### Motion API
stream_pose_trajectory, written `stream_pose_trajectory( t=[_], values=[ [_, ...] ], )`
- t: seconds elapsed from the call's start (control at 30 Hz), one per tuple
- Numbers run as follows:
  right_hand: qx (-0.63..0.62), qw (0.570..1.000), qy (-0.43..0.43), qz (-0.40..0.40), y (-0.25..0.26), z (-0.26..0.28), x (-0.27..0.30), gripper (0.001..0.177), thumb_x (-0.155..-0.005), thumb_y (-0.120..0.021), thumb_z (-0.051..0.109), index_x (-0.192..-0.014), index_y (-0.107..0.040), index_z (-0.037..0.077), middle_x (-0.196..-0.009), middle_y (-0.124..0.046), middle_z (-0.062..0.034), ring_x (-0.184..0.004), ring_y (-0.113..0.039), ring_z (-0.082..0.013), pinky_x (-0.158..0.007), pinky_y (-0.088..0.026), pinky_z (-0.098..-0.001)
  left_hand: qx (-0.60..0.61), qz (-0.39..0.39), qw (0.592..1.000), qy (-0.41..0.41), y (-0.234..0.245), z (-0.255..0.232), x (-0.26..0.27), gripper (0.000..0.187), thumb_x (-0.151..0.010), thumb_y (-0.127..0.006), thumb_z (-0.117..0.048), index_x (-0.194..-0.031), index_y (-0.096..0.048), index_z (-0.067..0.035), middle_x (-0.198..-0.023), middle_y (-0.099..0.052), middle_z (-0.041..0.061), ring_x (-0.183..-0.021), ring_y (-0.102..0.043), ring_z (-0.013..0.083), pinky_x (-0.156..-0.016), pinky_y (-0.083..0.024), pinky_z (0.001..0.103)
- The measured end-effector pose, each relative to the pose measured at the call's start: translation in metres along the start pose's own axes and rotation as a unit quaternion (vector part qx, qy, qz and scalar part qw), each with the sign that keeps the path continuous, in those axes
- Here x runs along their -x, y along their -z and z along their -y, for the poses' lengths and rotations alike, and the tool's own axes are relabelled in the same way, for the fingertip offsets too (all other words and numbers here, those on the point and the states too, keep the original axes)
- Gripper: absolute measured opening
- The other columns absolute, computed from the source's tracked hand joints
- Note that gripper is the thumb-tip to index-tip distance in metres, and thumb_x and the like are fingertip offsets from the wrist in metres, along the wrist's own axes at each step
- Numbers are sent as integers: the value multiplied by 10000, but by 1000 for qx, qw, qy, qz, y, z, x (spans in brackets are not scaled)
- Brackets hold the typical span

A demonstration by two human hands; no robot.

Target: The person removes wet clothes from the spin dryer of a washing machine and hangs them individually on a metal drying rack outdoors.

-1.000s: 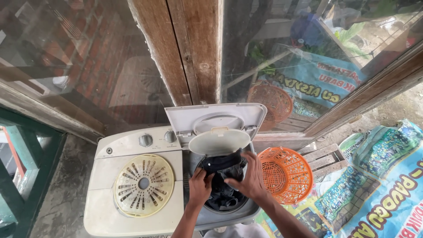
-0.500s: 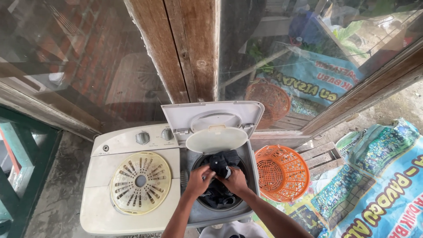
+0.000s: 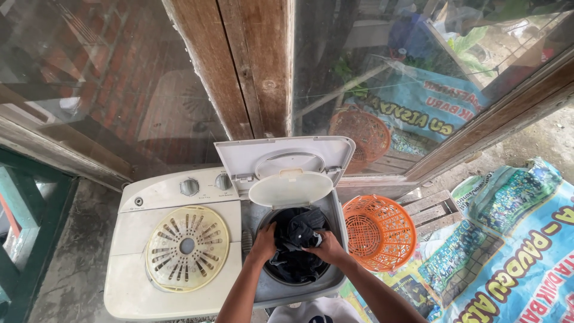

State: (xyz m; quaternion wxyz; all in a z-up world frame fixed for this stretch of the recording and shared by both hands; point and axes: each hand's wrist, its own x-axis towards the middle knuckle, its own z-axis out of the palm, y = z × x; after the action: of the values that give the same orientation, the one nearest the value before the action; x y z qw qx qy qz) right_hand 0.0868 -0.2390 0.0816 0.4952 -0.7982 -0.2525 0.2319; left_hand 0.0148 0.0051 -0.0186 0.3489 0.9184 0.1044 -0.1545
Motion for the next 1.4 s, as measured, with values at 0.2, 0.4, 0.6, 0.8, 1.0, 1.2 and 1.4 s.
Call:
stream_pose_trajectory(
  t=[0.2, 0.4, 0.6, 0.8, 1.0, 1.2, 1.4],
  values=[
    [-13, 996, -54, 71, 9, -18, 1, 465, -693, -943, 313, -1070, -787, 90, -1034, -827, 0, -999, -726, -81, -893, -563, -275, -67, 18, 997, -14, 16, -27, 16, 551, -948, -513, 4, -1425, -620, -251, -1563, -402, 143, -1281, -458, 494, -1085, -439, 561],
    [-78, 989, -113, 55, 22, -2, 9, 349, -721, -934, 311, -919, -796, 59, -870, -794, 36, -857, -650, -44, -775, -549, -263, -74, -72, 988, -112, 6, -16, 22, 317, -940, -502, 27, -1200, -657, -68, -1013, -678, 156, -1038, -581, 428, -748, -549, 567],
    [-205, 978, -27, -20, 35, -29, 16, 370, -734, -972, 152, -1048, -831, 18, -986, -815, -213, -950, -756, -323, -850, -592, -518, -16, -176, 970, -167, 20, -32, 20, 305, -1021, -529, -66, -1301, -632, -127, -1120, -671, 106, -1101, -659, 328, -800, -638, 419],
    [-234, 967, -9, -97, 50, -6, 14, 391, -756, -942, 83, -1103, -801, -31, -1045, -795, -212, -997, -698, -294, -938, -543, -534, 181, -242, 937, -173, 90, -106, 62, 444, -1025, -652, -170, -1450, -535, -115, -1256, -651, 182, -1103, -673, 434, -839, -649, 570],
    [-246, 957, 18, -152, 71, 29, 4, 444, -803, -892, 101, -1196, -742, -40, -1127, -760, -262, -1078, -695, -357, -960, -534, -561, 181, -285, 932, -133, 51, -41, 59, 945, -895, -810, -437, -1529, -275, 15, -1334, -511, 285, -1167, -597, 488, -883, -609, 658],
    [-272, 951, -7, -148, 82, 71, 8, 397, -827, -818, 154, -1187, -714, 21, -1111, -755, -69, -1083, -682, -202, -959, -563, -390, 313, -162, 912, -209, 61, -76, 90, 1351, -614, -691, -874, -1596, -226, -71, -1532, -512, 213, -1409, -518, 367, -1131, -461, 485],
    [-382, 910, 63, -148, 80, 57, -2, 374, -863, -791, 130, -1197, -653, 35, -1125, -707, -78, -1095, -657, -232, -981, -526, -411, 269, -171, 922, -219, 80, -103, 94, 1511, -505, -715, -871, -1625, -93, -69, -1675, -254, 229, -1542, -289, 410, -1224, -292, 553]
  ],
)
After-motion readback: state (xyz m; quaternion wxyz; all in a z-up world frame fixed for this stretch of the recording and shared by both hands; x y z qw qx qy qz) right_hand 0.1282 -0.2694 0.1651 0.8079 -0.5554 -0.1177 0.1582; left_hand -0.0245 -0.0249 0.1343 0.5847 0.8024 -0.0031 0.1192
